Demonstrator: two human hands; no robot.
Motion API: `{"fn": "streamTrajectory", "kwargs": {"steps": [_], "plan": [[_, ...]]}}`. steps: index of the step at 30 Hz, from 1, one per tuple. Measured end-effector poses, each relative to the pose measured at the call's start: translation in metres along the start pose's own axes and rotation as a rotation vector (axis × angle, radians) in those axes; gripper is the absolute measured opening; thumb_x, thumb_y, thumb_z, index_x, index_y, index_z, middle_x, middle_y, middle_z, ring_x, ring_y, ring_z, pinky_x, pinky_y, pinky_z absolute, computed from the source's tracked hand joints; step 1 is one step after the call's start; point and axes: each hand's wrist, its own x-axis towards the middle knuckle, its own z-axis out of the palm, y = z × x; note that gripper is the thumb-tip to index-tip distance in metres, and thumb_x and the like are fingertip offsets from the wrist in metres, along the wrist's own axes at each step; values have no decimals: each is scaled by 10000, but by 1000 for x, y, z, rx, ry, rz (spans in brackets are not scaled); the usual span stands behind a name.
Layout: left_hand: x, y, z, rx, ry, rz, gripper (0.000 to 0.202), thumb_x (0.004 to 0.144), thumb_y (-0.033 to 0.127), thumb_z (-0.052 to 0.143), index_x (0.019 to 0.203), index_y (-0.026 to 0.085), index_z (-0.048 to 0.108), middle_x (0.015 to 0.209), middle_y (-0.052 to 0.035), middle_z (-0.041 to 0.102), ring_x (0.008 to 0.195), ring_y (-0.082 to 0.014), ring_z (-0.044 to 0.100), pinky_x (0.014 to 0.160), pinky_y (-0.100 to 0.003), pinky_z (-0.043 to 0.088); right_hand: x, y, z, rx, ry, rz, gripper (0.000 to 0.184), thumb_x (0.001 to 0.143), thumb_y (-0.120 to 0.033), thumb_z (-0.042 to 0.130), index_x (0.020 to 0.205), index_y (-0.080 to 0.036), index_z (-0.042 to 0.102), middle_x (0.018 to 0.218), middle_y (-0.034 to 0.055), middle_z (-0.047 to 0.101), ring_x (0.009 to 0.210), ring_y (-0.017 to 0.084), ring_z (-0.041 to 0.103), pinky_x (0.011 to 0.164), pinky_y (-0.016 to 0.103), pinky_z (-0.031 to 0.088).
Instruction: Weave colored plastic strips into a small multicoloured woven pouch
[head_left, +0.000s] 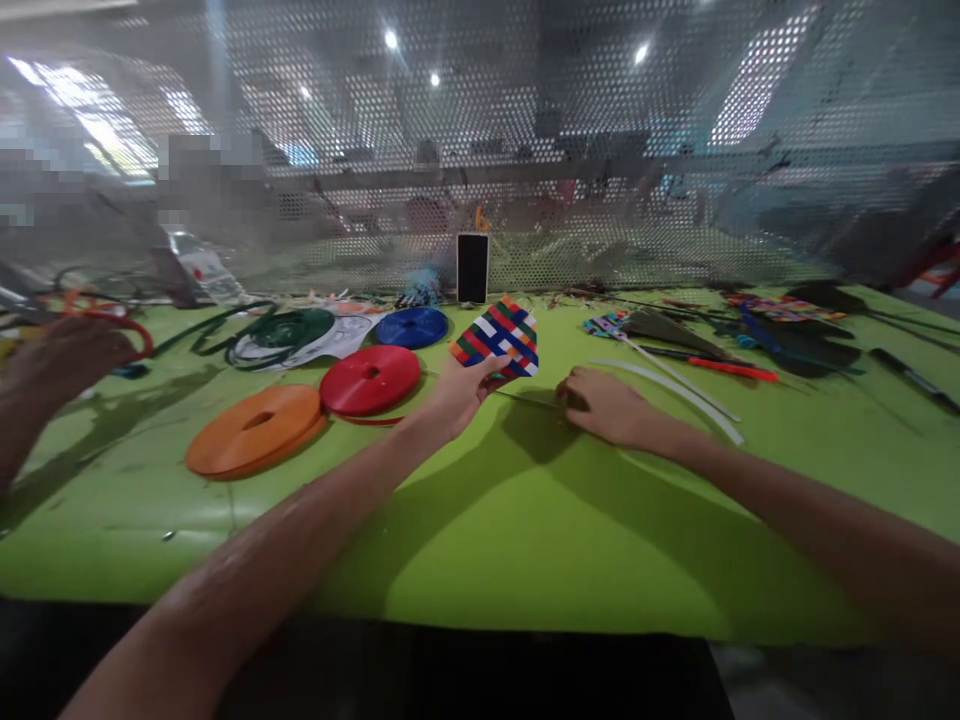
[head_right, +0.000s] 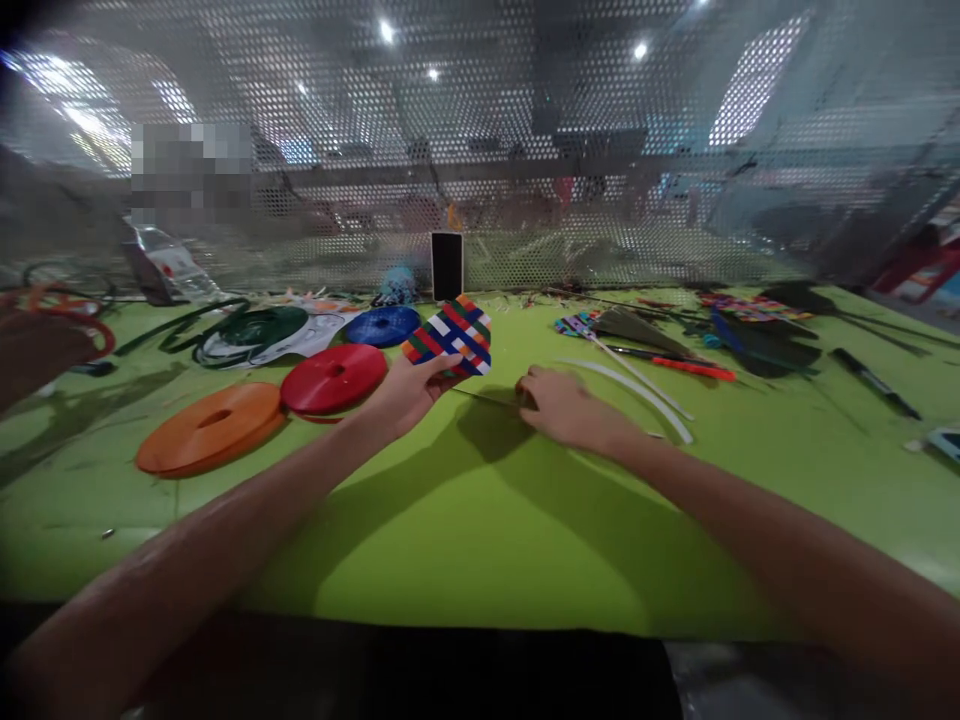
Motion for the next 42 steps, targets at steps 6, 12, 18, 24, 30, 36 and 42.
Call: {"fn": "streamTrajectory", "kwargs": {"steps": [6, 12, 18, 24, 30, 36, 42], "plan": [[3, 3, -1, -50, -35, 7, 400, 701, 0, 765, 1054, 162, 669, 921, -44, 770, 948, -221, 743, 976, -416, 592, -1, -5, 4, -199, 29, 4, 142, 875, -244, 518, 763, -228, 604, 865, 110, 680, 809, 249, 609, 785, 381, 471], [11, 10, -5, -94, 34, -3, 190, 843, 147, 692, 1030, 155, 661, 977, -87, 769, 917, -224, 742, 874, -394, 632, -15, 26, -48, -216, 50, 32, 346, 905, -317, 438, 1125, -145, 643, 897, 120, 702, 726, 230, 630, 683, 345, 474], [14, 7, -6, -51, 83, -12, 138, 855, 156, 696, 990, 134, 710, 1021, -109, 776, 893, -199, 734, 794, -285, 615, -17, 34, -65, -169, 169, 64, 402, 938, -435, 464, 1132, -198, 724, 1003, 135, 763, 847, 306, 695, 764, 406, 494], [12, 4, -8, 18, 46, -16, 180, 787, 129, 779, 960, 102, 736, 1012, -126, 773, 842, -188, 724, 791, -296, 607, -17, 24, -67, -151, 258, -122, 367, 943, -389, 446, 1023, -203, 752, 1013, 145, 736, 929, 309, 679, 842, 443, 506], [11, 5, -12, 70, -80, 70, 446, 670, 21, 820, 1085, 154, 728, 1040, -58, 740, 845, -149, 692, 793, -287, 584, -15, 35, -65, -175, 421, -137, 350, 930, -300, 478, 1183, -197, 697, 1061, 129, 718, 838, 252, 663, 776, 396, 516], [8, 3, -13, 171, -169, 105, 502, 646, 75, 839, 1129, 178, 750, 1048, -55, 731, 865, -166, 683, 811, -325, 583, -14, 36, -54, -217, 347, -140, 286, 912, -276, 511, 1086, -178, 716, 928, 111, 680, 740, 226, 625, 704, 365, 495], [5, -1, -13, 257, -210, 126, 478, 627, 173, 881, 1090, 169, 763, 1039, -65, 757, 860, -173, 688, 808, -337, 584, -13, 30, -40, -163, 299, -90, 240, 920, -232, 502, 1021, -165, 710, 1000, 134, 667, 737, 216, 639, 713, 358, 496]]}}
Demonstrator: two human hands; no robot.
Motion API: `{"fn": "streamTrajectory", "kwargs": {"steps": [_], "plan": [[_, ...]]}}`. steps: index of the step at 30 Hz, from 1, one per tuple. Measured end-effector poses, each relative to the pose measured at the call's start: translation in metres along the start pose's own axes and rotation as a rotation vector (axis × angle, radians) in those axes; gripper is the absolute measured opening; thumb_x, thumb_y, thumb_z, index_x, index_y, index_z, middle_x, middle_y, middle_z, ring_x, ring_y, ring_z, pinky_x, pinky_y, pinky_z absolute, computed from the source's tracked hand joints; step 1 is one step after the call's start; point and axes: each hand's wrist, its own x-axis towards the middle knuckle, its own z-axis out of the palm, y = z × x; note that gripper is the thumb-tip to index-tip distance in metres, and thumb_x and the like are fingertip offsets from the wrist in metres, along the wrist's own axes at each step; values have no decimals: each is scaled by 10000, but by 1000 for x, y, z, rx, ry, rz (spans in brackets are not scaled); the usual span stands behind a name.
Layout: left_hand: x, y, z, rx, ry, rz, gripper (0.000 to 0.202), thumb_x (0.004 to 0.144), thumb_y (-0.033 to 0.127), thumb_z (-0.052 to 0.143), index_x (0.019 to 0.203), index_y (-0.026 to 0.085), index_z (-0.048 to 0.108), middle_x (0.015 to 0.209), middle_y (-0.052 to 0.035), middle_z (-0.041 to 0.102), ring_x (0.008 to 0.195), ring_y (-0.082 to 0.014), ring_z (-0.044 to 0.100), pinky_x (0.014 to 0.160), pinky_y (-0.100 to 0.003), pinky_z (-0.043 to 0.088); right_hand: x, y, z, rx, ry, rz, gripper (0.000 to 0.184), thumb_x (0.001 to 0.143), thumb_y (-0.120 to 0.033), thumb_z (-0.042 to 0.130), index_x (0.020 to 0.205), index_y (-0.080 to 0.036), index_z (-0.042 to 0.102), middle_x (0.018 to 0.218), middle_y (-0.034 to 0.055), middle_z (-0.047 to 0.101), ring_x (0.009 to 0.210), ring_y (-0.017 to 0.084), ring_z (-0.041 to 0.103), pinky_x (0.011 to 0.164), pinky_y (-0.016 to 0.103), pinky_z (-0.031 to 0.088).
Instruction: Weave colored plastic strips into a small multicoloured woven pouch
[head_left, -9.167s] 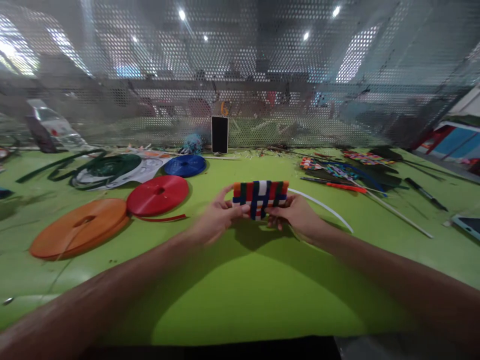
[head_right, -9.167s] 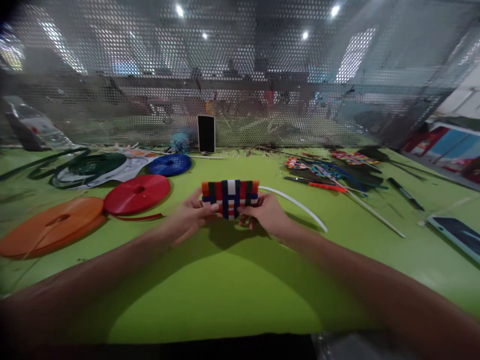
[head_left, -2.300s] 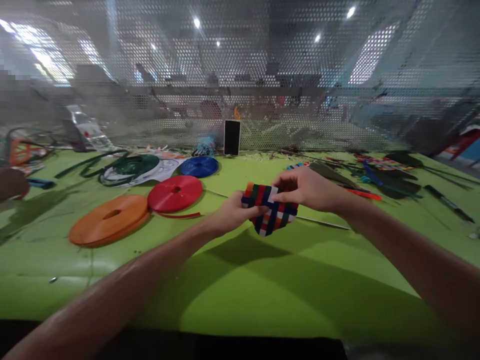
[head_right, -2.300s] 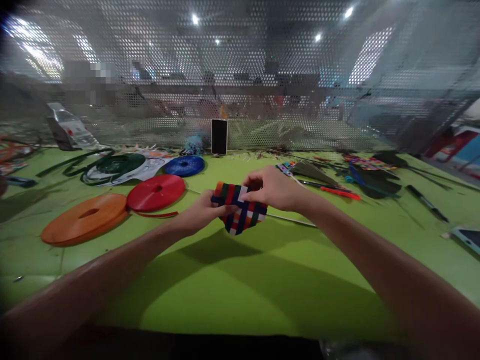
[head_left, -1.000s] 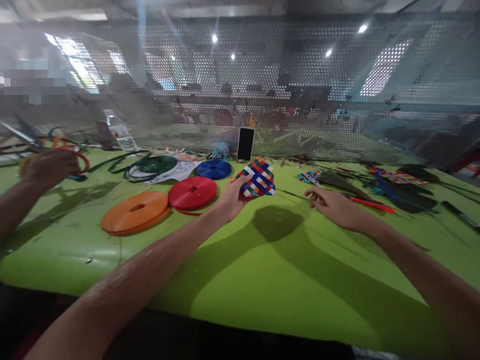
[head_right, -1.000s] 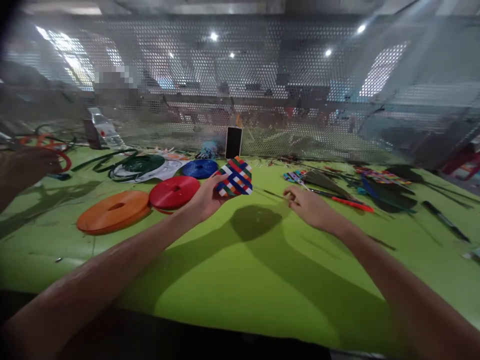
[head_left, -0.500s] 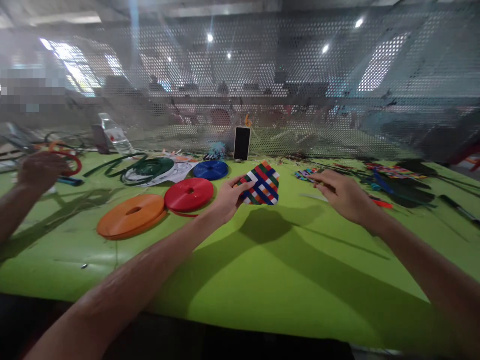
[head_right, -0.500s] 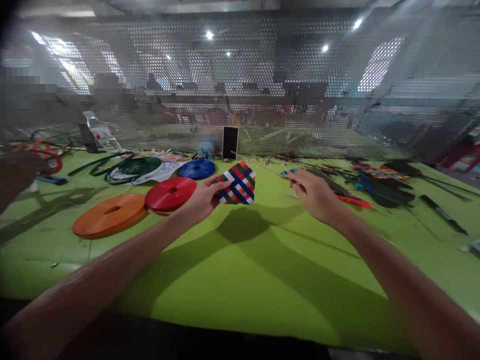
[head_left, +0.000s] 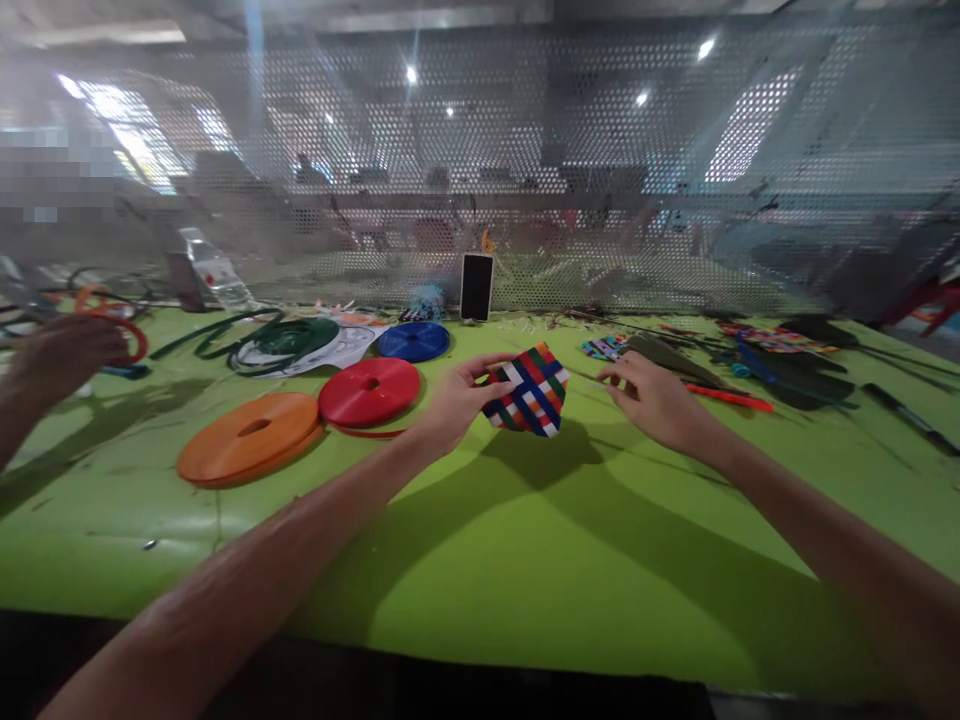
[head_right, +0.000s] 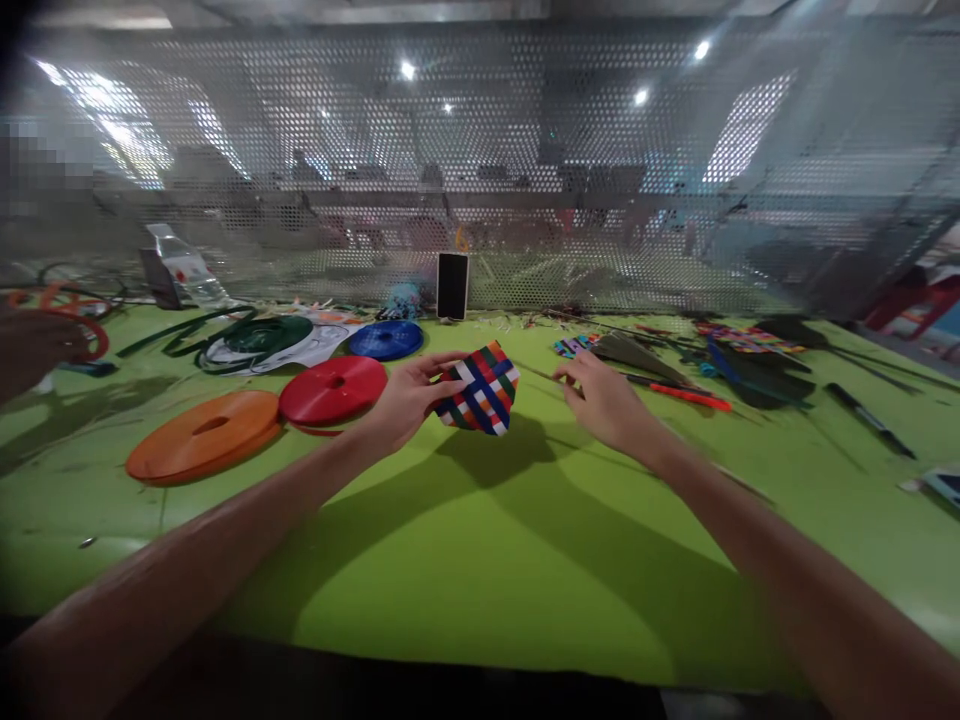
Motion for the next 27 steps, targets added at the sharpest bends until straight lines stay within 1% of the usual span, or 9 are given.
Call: {"fn": "streamTrajectory", "kwargs": {"steps": [4, 7, 9, 11, 13, 15, 20, 24, 27], "plan": [[-2, -2, 1, 153, -27, 82, 404, 666, 227, 870, 1040, 157, 734, 986, -59, 742, 806, -155, 679, 750, -308, 582, -1, 2, 5, 47, -41, 21, 180, 864, -215, 573, 949, -168, 725, 901, 123, 710, 780, 252, 656, 754, 397, 510], [-5, -3, 5, 223, -55, 111, 378, 685, 213, 855, 1016, 156, 681, 960, -41, 721, 759, -127, 671, 710, -271, 574, -1, -6, 7, 105, -29, 23, 235, 899, -282, 565, 1041, -178, 720, 1006, 134, 727, 872, 259, 679, 796, 409, 539], [-9, -5, 10, 223, -74, 116, 369, 690, 197, 846, 994, 159, 640, 946, -26, 704, 720, -105, 660, 676, -242, 561, -2, -17, 9, 264, -33, 59, 320, 956, -382, 523, 1142, -189, 696, 1059, 126, 736, 904, 246, 698, 782, 388, 571], [-13, -6, 15, 213, -102, 118, 350, 701, 192, 836, 967, 161, 609, 923, -11, 687, 700, -93, 655, 666, -230, 551, -5, -31, 12, 527, -53, 140, 387, 959, -482, 534, 1180, -203, 687, 1071, 110, 751, 913, 242, 714, 766, 380, 596], [-16, -7, 18, 216, -142, 122, 320, 718, 202, 825, 934, 163, 593, 877, 1, 674, 714, -100, 662, 683, -233, 549, -8, -42, 16, 726, -68, 218, 412, 895, -514, 639, 1183, -224, 691, 1077, 93, 762, 934, 253, 722, 793, 394, 608], [-19, -7, 19, 263, -184, 150, 281, 744, 227, 812, 909, 167, 593, 812, 7, 662, 726, -113, 662, 681, -233, 543, -11, -49, 17, 811, -75, 265, 424, 833, -486, 729, 1175, -237, 697, 1075, 75, 770, 937, 257, 728, 808, 400, 617], [-23, 3, 12, 611, -359, 302, 161, 843, 212, 717, 981, 181, 641, 911, -26, 697, 787, -130, 671, 715, -244, 561, -14, -50, 12, 823, -77, 271, 406, 804, -452, 765, 1133, -216, 727, 1044, 66, 783, 909, 260, 740, 806, 395, 619], [-23, 12, 7, 848, -490, 329, 144, 900, 148, 616, 1034, 191, 587, 980, -41, 707, 807, -148, 688, 734, -267, 559, -16, -55, 5, 804, -119, 202, 357, 838, -411, 740, 1148, -234, 731, 1088, 49, 784, 963, 256, 742, 853, 382, 608], [-25, 18, 10, 1052, -543, 311, 130, 927, 122, 565, 1036, 191, 549, 964, -56, 725, 829, -181, 702, 753, -297, 540, -17, -63, 2, 757, -162, 166, 304, 865, -373, 710, 1136, -238, 739, 1099, 41, 784, 974, 248, 743, 867, 372, 602]]}}
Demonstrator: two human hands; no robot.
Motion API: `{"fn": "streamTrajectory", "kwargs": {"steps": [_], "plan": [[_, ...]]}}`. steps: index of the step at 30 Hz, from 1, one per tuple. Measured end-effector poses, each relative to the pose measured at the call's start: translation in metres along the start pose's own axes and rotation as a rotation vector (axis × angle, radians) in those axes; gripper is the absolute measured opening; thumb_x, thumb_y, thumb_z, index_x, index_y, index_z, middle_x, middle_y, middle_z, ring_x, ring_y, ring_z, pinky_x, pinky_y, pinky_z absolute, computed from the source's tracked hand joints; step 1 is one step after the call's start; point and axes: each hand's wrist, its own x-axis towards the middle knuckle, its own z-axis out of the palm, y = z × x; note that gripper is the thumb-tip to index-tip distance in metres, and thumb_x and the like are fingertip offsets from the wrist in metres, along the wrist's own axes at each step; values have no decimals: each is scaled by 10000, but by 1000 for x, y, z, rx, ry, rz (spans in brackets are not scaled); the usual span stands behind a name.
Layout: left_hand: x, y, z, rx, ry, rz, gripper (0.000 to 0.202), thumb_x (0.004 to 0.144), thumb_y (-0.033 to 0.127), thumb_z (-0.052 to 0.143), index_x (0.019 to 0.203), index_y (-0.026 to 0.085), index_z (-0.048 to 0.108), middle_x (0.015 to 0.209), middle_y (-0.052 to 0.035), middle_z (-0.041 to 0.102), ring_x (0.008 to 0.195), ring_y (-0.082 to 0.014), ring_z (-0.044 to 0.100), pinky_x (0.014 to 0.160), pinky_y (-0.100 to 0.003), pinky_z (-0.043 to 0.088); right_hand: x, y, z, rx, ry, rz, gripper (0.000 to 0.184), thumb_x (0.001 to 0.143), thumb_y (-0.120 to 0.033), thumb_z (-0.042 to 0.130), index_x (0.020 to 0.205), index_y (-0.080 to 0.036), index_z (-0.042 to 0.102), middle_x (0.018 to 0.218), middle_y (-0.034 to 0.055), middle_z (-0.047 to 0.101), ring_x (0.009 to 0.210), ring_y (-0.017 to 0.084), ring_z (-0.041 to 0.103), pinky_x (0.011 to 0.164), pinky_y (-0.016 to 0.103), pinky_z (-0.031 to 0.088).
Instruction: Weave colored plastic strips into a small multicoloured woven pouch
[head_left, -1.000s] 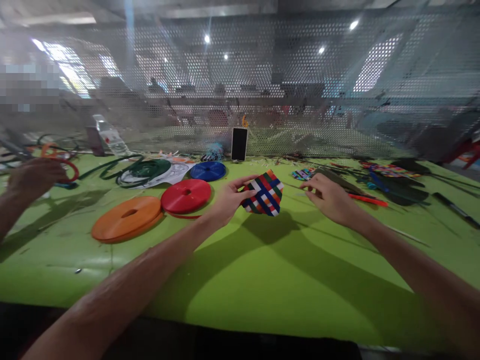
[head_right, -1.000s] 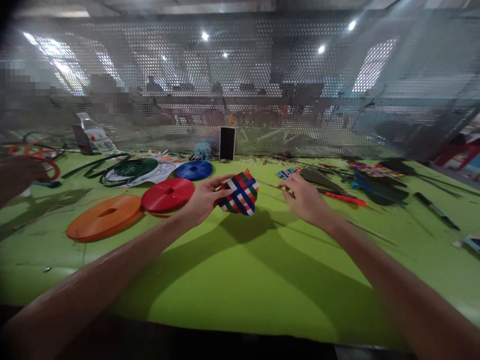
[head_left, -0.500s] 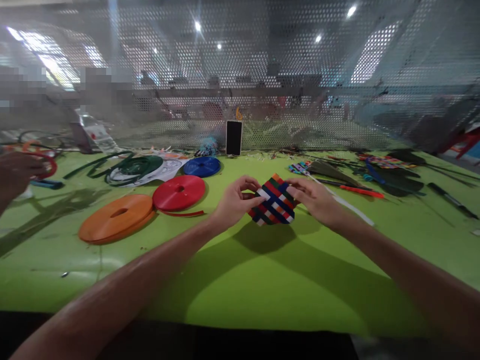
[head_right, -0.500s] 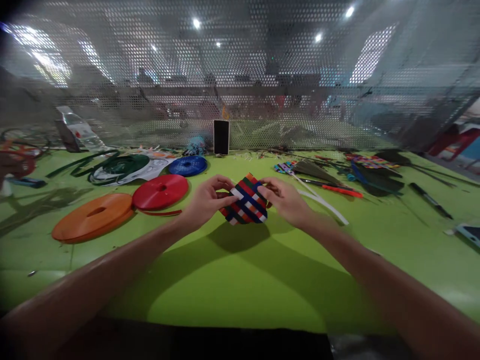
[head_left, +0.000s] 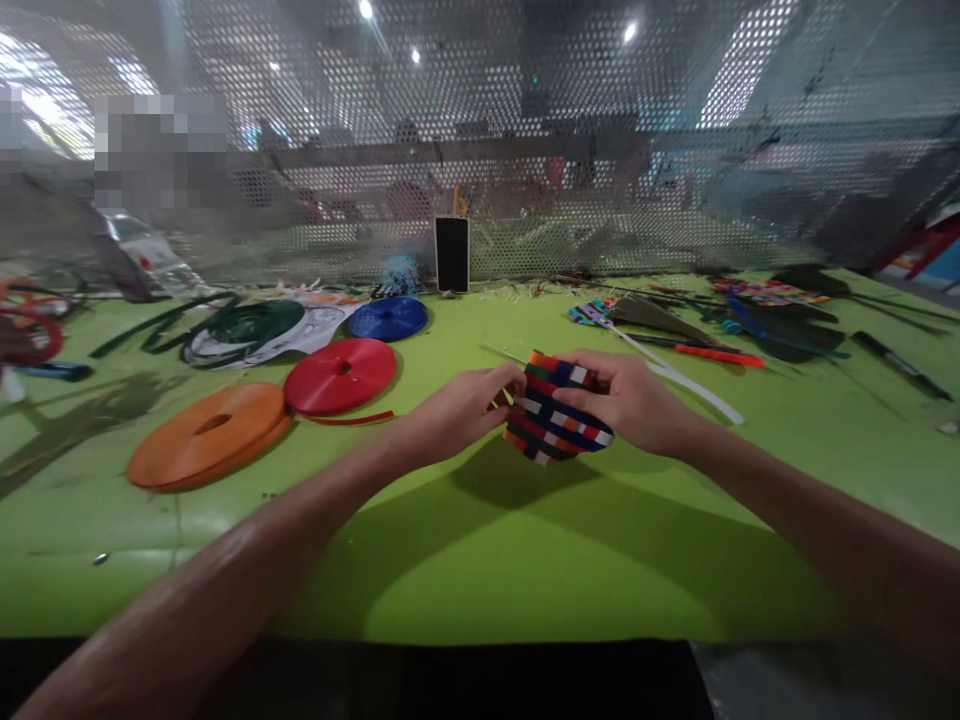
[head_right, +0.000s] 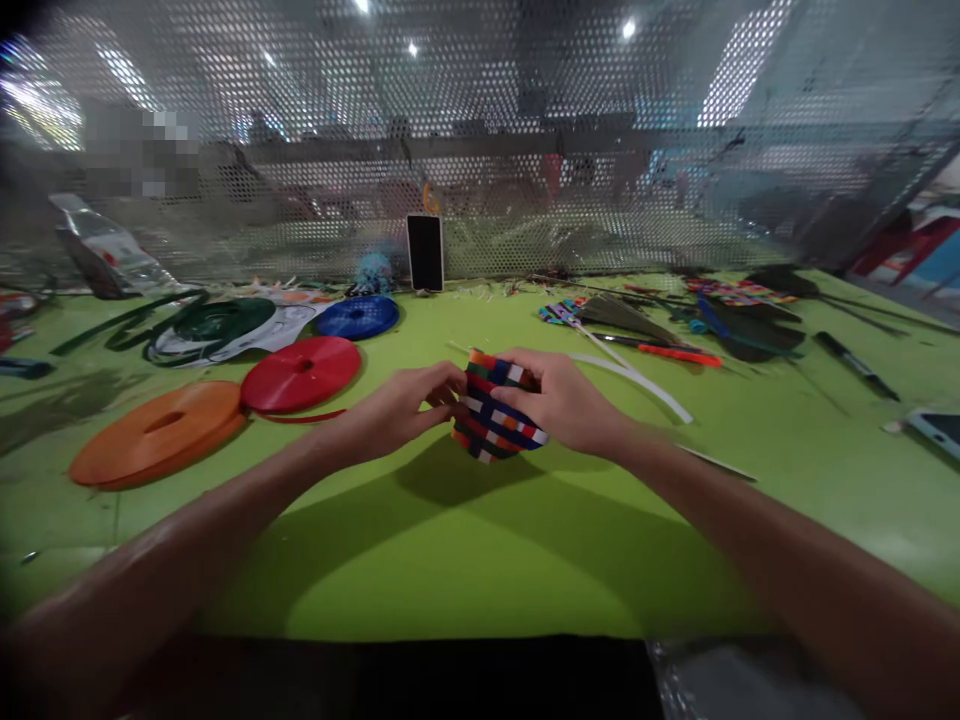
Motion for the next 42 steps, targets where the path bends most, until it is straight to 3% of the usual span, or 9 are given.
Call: {"fn": "streamTrajectory", "kwargs": {"steps": [3, 6, 11, 15, 21, 28, 36, 42], "plan": [[0, 6, -1, 166, -63, -53, 106, 963, 165, 544, 1064, 194, 557, 966, -77, 740, 872, -236, 716, 762, -328, 522, 0, -2, 1, -4, -24, 9, 297, 866, -363, 703, 1136, -245, 743, 1093, 35, 787, 968, 245, 747, 859, 371, 605], [-2, 7, 0, 302, -66, -51, 150, 997, 261, 521, 1120, 193, 574, 927, -92, 736, 784, -256, 709, 662, -310, 489, 2, 1, -3, 60, -44, 48, 299, 858, -377, 718, 1131, -261, 745, 1099, 28, 788, 982, 248, 750, 869, 377, 608], [-4, 5, 2, 425, -25, 137, 301, 1043, 378, 373, 1036, 180, 600, 727, -61, 659, 565, -190, 591, 569, -274, 433, 6, 5, -8, 142, -66, 141, 301, 804, -373, 782, 1089, -278, 770, 1021, 24, 799, 907, 241, 755, 807, 371, 626], [-4, 7, 0, 454, -27, 197, 317, 1036, 344, 341, 1013, 178, 610, 748, -76, 672, 622, -192, 603, 621, -273, 468, 6, -1, -9, 195, -42, 191, 295, 789, -331, 798, 1078, -275, 783, 1033, 27, 799, 906, 232, 751, 815, 372, 628], [-6, 1, 2, 485, -24, 185, 355, 1030, 343, 353, 1185, 167, 620, 846, -115, 720, 668, -223, 656, 618, -288, 486, 6, -4, -8, 246, -40, 227, 314, 746, -365, 842, 1037, -259, 789, 958, 40, 800, 853, 235, 742, 754, 364, 622], [-6, 5, 4, 337, 129, 136, 311, 1049, 349, 405, 1169, 198, 649, 938, -82, 756, 728, -193, 684, 665, -271, 470, 7, -1, -7, 424, -97, 329, 268, 730, -365, 838, 973, -262, 792, 999, 40, 797, 838, 239, 747, 731, 360, 620], [-4, 11, 1, 217, 152, 156, 241, 1029, 288, 461, 1094, 184, 668, 930, -57, 757, 754, -156, 680, 691, -236, 464, 9, 0, -7, 498, -152, 432, 156, 750, -301, 805, 904, -280, 813, 989, 35, 802, 824, 232, 754, 740, 364, 640], [-4, 13, -1, 140, 162, 161, 216, 1015, 266, 477, 1058, 180, 671, 880, -42, 741, 714, -141, 659, 677, -222, 466, 9, 2, -9, 472, -168, 438, 177, 772, -295, 782, 945, -276, 810, 1023, 42, 800, 827, 237, 760, 723, 366, 640]]}}
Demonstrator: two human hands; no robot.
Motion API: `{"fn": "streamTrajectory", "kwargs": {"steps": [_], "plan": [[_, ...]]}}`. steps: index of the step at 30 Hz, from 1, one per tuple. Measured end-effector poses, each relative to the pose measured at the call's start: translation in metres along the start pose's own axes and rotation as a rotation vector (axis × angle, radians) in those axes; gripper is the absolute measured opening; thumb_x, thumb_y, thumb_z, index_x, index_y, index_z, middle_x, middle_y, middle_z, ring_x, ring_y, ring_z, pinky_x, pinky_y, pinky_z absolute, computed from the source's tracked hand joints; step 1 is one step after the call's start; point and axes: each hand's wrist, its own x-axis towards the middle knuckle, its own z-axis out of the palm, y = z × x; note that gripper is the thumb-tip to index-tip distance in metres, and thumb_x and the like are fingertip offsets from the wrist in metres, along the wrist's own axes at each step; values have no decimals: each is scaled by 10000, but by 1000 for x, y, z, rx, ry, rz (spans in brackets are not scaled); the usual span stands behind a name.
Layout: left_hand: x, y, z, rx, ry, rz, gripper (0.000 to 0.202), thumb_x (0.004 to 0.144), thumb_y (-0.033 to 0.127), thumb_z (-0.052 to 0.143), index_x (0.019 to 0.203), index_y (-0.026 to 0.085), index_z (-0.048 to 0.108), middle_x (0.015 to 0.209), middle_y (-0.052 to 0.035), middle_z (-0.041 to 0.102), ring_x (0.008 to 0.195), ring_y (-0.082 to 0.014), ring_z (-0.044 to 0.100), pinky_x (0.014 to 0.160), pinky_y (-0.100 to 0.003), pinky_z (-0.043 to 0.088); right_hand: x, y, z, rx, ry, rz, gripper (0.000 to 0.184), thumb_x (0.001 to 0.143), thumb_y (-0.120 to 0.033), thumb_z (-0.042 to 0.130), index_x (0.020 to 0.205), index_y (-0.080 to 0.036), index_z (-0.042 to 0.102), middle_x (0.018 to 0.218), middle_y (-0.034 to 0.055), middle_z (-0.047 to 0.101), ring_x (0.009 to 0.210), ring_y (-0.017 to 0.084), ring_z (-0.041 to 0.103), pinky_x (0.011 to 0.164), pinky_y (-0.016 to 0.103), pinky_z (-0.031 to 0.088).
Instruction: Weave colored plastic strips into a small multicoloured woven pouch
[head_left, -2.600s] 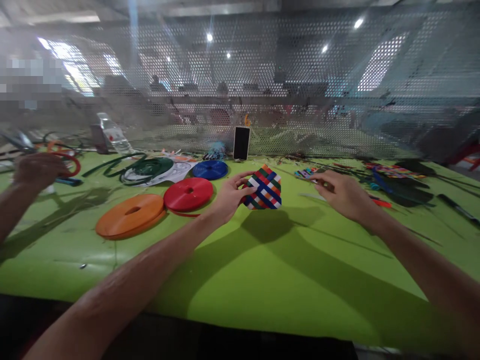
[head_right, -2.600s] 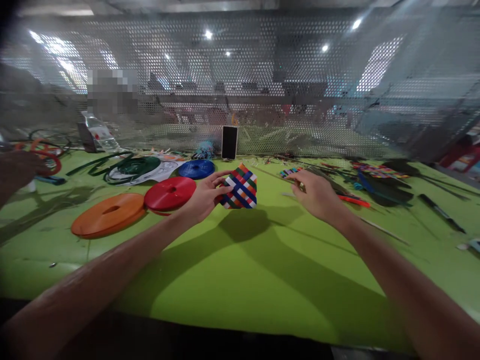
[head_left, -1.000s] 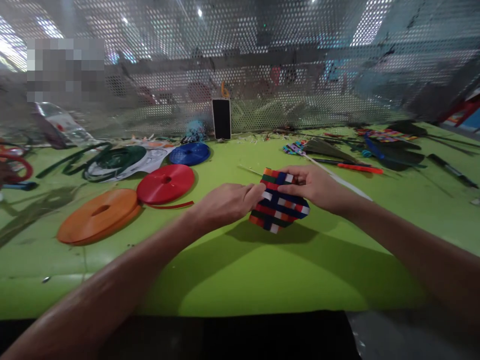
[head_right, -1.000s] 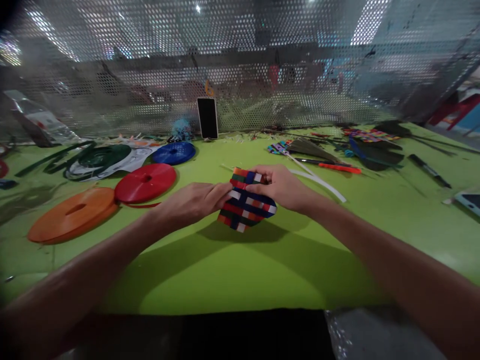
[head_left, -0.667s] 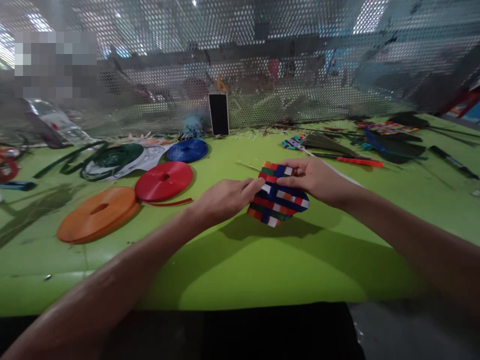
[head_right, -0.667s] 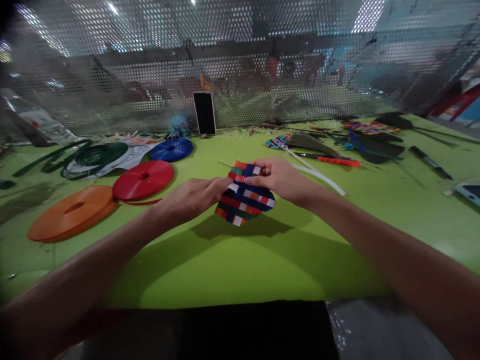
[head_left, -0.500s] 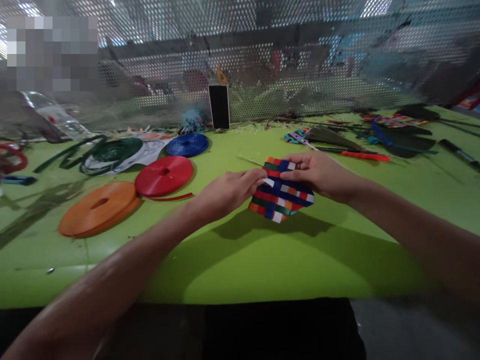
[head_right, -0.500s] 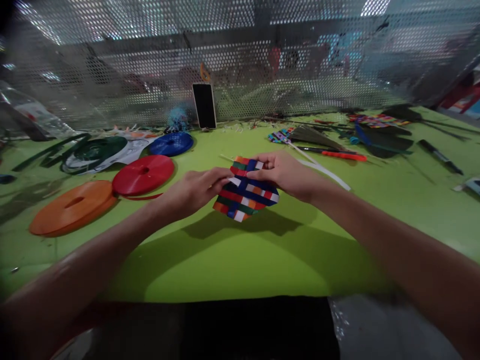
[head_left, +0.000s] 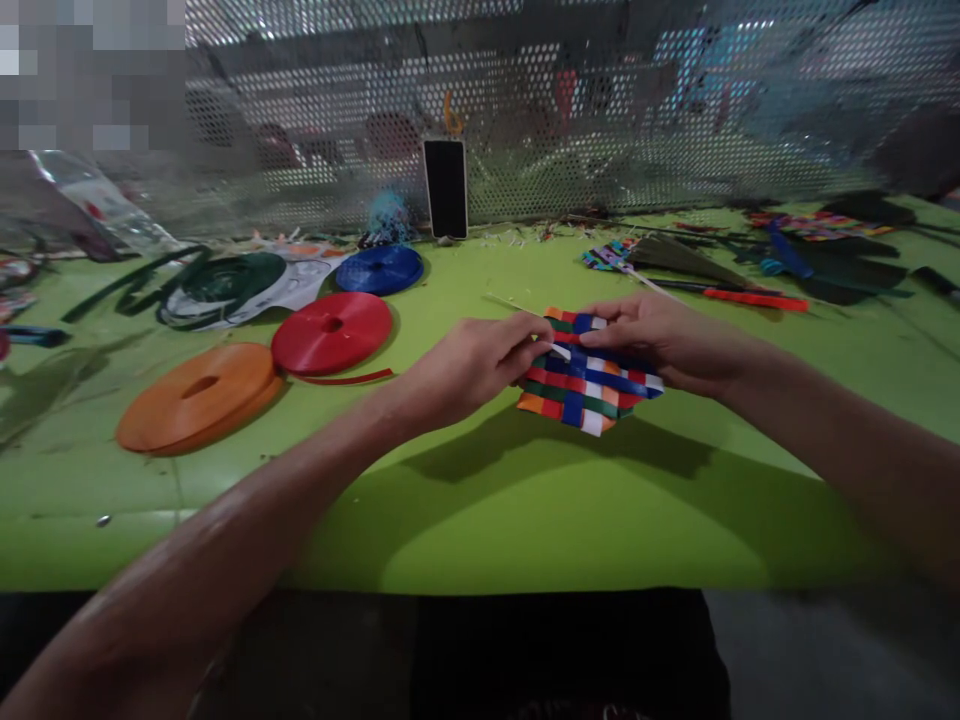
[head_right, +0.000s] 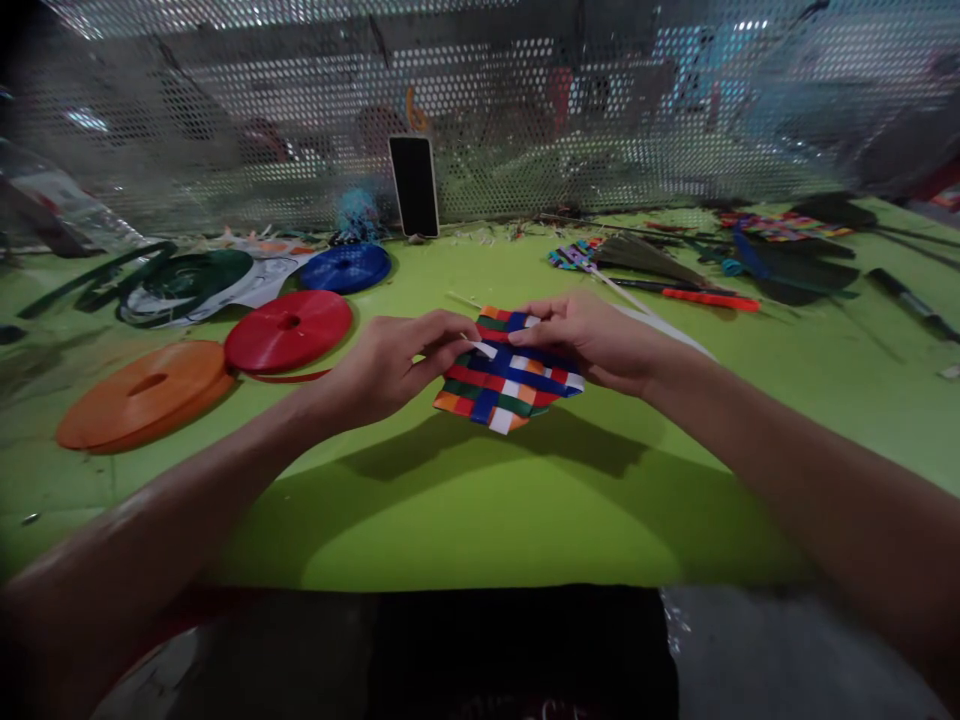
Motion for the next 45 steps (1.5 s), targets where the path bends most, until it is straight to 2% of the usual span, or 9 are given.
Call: {"fn": "streamTrajectory", "kwargs": {"steps": [4, 14, 18, 22, 27, 32, 39, 42, 45], "plan": [[0, 1, -1, -34, 5, -7, 211, 1011, 250, 492, 1050, 170, 683, 861, -47, 734, 703, -140, 651, 667, -222, 463, 0, 1, -1, -8, 4, -5, 158, 762, -301, 793, 916, -271, 809, 994, 37, 804, 788, 231, 758, 686, 359, 643], [-2, -2, 0, -90, 41, -22, 177, 1006, 267, 547, 1056, 184, 694, 895, -44, 745, 685, -123, 637, 655, -222, 480, -1, -1, 0, -17, -8, -23, 167, 764, -317, 785, 923, -268, 800, 976, 47, 802, 812, 241, 759, 710, 373, 647], [-3, -1, 0, -123, 46, -30, 173, 995, 259, 567, 1067, 174, 700, 909, -52, 753, 711, -127, 656, 653, -219, 501, -2, -1, 2, 10, -12, -10, 170, 766, -296, 784, 932, -262, 795, 989, 44, 803, 806, 221, 756, 704, 337, 637], [-2, -1, 2, -286, 36, -109, 162, 957, 259, 627, 1052, 175, 728, 900, -42, 764, 746, -134, 694, 683, -219, 555, -1, 0, 1, 21, 2, -14, 228, 759, -298, 802, 978, -239, 781, 1047, 59, 795, 824, 217, 752, 706, 327, 628], [-2, -3, 4, -537, -2, -263, 155, 877, 279, 734, 990, 175, 753, 874, -38, 777, 797, -163, 738, 747, -256, 618, -1, 2, 0, 13, 3, -37, 265, 759, -315, 820, 1009, -235, 778, 1010, 61, 795, 794, 206, 743, 692, 320, 617], [-1, -5, 6, -685, -10, -286, 137, 837, 239, 776, 946, 157, 766, 873, -48, 787, 810, -156, 744, 774, -253, 629, -5, 0, 5, -9, 39, -78, 339, 757, -323, 837, 1072, -218, 769, 1078, 70, 790, 843, 204, 745, 732, 310, 612], [0, -8, 12, -776, 5, -375, 175, 769, 267, 838, 861, 127, 787, 864, -71, 795, 782, -161, 729, 789, -292, 630, 1, 7, 0, -172, 113, -202, 354, 774, -349, 826, 1112, -257, 776, 1076, 40, 796, 884, 209, 746, 756, 312, 605], [1, -8, 13, -839, 20, -431, 185, 793, 238, 819, 945, 138, 784, 943, -70, 798, 842, -157, 731, 838, -292, 615, 5, 13, -4, -282, 149, -300, 350, 795, -365, 807, 1130, -270, 773, 1075, 33, 795, 917, 221, 742, 792, 333, 601], [1, -8, 18, -1005, 122, -462, 246, 806, 199, 806, 1032, 161, 717, 949, -37, 787, 844, -134, 725, 820, -274, 611, 6, 14, -5, -352, 210, -371, 371, 803, -375, 795, 1153, -257, 767, 1050, 40, 796, 893, 227, 741, 797, 353, 601]]}}
